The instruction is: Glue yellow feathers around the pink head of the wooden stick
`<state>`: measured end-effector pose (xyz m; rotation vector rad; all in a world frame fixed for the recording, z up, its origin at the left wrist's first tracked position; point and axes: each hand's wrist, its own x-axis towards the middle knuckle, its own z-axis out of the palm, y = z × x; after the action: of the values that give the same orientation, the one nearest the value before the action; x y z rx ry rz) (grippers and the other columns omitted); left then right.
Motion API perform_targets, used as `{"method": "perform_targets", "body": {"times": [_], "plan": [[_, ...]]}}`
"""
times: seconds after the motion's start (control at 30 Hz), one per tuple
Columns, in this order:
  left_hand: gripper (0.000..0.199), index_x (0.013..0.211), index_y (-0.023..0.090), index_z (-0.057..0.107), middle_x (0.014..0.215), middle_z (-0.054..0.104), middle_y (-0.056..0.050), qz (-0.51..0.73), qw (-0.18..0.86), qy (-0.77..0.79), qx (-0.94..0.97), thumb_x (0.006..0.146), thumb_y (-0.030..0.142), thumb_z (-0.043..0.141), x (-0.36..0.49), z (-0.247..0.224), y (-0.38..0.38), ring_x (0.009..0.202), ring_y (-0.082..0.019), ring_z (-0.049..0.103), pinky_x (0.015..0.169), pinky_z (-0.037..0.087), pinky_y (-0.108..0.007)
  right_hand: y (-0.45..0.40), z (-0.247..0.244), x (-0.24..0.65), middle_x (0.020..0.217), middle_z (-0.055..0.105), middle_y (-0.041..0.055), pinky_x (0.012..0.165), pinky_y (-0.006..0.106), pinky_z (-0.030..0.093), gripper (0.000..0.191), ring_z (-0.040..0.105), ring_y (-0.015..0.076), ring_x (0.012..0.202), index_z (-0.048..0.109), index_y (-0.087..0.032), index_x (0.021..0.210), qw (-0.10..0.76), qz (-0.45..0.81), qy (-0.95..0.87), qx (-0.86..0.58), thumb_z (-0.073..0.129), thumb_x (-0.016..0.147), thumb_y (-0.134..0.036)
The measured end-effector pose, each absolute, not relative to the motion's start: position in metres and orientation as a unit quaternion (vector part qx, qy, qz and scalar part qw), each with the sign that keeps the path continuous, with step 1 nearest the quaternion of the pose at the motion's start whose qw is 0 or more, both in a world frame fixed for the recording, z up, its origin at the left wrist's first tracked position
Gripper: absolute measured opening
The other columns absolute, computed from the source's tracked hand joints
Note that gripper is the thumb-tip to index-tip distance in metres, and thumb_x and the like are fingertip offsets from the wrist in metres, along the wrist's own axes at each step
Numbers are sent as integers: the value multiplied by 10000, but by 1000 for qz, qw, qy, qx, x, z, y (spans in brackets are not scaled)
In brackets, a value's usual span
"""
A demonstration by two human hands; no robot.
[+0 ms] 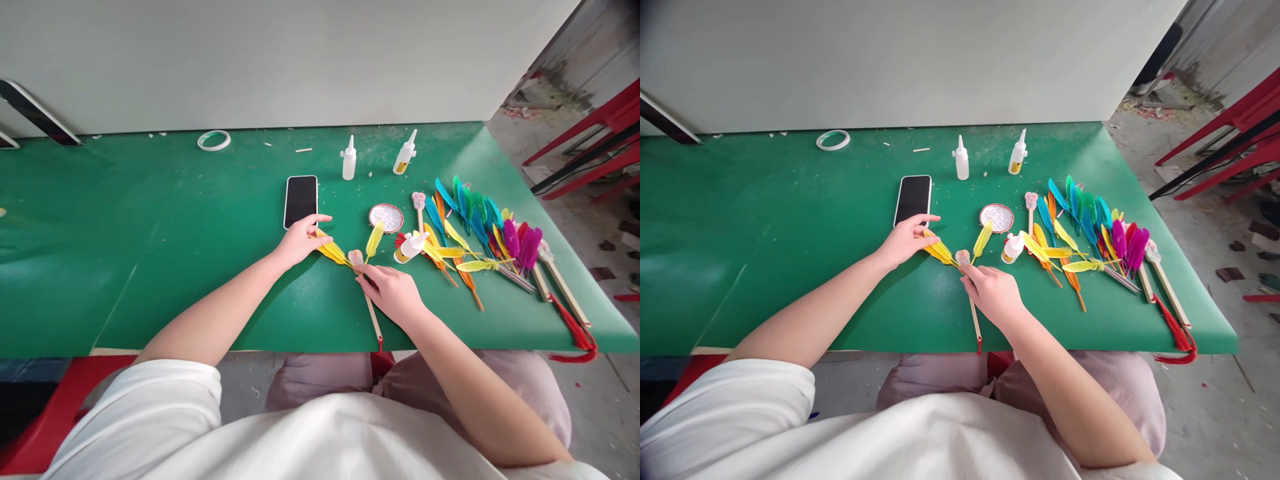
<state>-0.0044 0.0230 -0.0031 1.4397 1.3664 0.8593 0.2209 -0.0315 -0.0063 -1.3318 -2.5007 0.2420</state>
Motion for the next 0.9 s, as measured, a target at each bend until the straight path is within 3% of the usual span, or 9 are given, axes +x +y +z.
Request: {"method": "perform_targets", "body": {"times": [0.37,0.53,0.63,0.77,0.9], "plan": [[481,1194,198,474,786,633,-25,349,429,565,613,740,263,617,-3,-3,21,696,-134,596,639,505,-254,-31,-4,221,794,673,-12,544,221,347,268,608,116,687,560,-243,1086,146,94,-868,-465,409,877,-316],[319,1123,219,554,1125,545,-77,402,105,506,756,820,172,465,-1,3,8,997,-176,528,859,446,-344,-32,-2,224,662,625,-19,494,219,324,359,544,100,539,500,-217,1178,156,109,-858,-477,427,861,-370],[286,1008,242,620,1014,569,-62,330,-8,396,857,792,138,464,2,6,-4,995,-203,487,862,401,-389,-33,-2,225,641,618,-18,500,211,325,306,537,92,529,550,-212,1105,171,110,-858,-472,426,865,-354],[324,1020,236,626,794,550,-54,224,-25,335,915,753,138,472,12,7,-17,802,-192,472,730,379,-359,-35,-3,227,678,646,-9,525,205,338,242,567,92,577,595,-213,1003,192,96,-870,-444,447,860,-339],[347,1068,219,607,694,514,-36,187,-31,329,925,760,162,456,19,8,-21,731,-180,447,690,339,-341,-35,-5,228,745,674,-3,548,205,364,222,595,102,621,605,-213,977,208,98,-867,-441,454,860,-326]]}}
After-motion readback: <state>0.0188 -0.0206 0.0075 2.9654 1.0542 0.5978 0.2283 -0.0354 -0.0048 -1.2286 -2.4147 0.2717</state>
